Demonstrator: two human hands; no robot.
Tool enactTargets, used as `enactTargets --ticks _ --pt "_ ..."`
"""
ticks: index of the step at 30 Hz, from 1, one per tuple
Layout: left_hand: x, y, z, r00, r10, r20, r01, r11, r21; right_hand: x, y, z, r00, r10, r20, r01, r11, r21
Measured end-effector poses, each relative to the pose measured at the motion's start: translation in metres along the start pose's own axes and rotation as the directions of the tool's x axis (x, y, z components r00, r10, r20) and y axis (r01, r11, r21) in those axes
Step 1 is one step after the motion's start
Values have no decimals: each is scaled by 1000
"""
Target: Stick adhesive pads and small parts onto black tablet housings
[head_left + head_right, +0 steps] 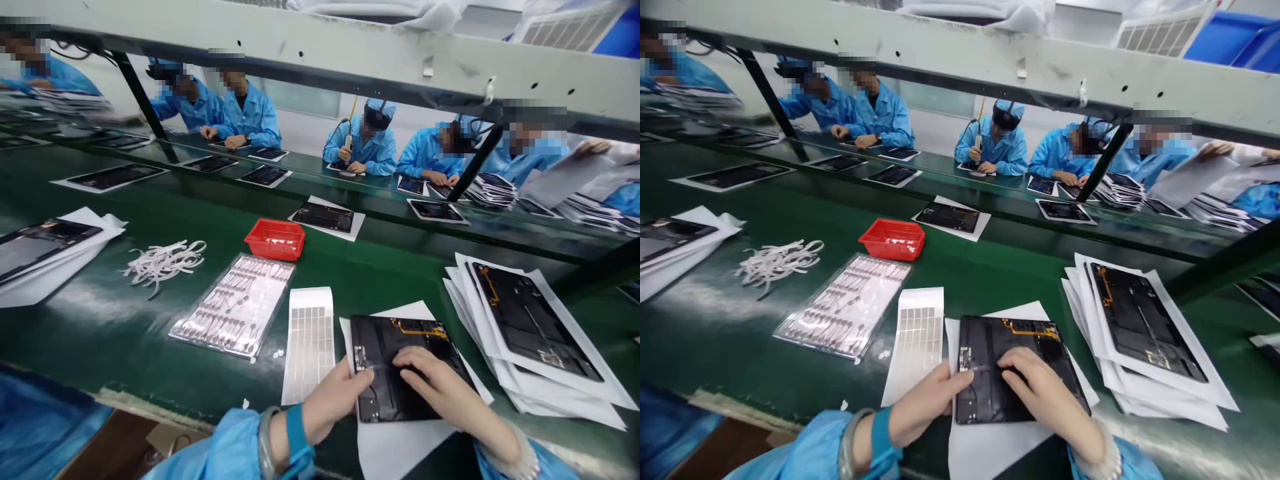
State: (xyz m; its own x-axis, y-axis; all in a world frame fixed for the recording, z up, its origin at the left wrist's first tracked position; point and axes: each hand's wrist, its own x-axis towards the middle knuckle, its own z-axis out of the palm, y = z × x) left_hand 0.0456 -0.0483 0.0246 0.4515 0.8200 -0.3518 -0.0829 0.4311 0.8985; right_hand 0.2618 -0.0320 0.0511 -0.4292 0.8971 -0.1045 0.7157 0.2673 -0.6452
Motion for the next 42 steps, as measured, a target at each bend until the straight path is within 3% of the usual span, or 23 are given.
enactTargets --ticks 2,3,4,5,6,8,9,11,15,21,29,35,37,39,41,42 --pt "-14 3 -19 993 -69 95 54 986 156 5 11 6 1000 -20 10 20 998 -61" --pt "-21 8 -30 994 -64 93 31 949 315 6 14 5 999 -21 24 23 996 -87" --pt "-27 16 -43 998 16 58 -44 857 514 7 15 3 999 -21 47 26 993 -113" --pt "-30 26 -57 989 151 9 -112 695 711 10 13 0 997 -19 73 29 989 -142" --pt "-29 36 -71 948 317 -33 -138 501 855 13 9 -3 995 -16 97 33 984 -173" --pt "-17 53 -97 845 531 54 -183 192 964 25 -7 -9 994 -14 109 39 973 -228" --pt "-7 59 -108 817 561 135 -214 77 974 34 -17 -9 995 -20 93 42 968 -246" --pt "15 63 -123 790 576 208 -215 -58 975 54 -38 -5 998 -46 42 55 965 -258" --pt "40 55 -128 783 579 227 -214 -91 973 91 -65 16 994 -104 -35 91 956 -278" --pt "36 54 -125 746 621 242 -218 -116 969 117 -75 37 965 -228 -130 158 900 -406" --pt "34 57 -128 725 628 282 -232 -163 959 132 -92 40 923 -386 13 280 646 -710" --pt "37 57 -131 734 613 294 -228 -186 956 135 -98 48 882 -461 98 356 515 -779" --pt "34 59 -131 740 608 289 -224 -182 957 128 -96 44 873 -479 93 381 548 -744" --pt "27 61 -126 722 643 256 -177 -187 966 116 -88 33 895 -445 -27 334 711 -619" --pt "18 58 -115 676 692 253 -151 -205 967 98 -74 20 942 -278 -187 211 925 -316" --pt "13 53 -107 652 702 287 -180 -224 958 88 -66 14 964 -151 -217 129 985 -114"
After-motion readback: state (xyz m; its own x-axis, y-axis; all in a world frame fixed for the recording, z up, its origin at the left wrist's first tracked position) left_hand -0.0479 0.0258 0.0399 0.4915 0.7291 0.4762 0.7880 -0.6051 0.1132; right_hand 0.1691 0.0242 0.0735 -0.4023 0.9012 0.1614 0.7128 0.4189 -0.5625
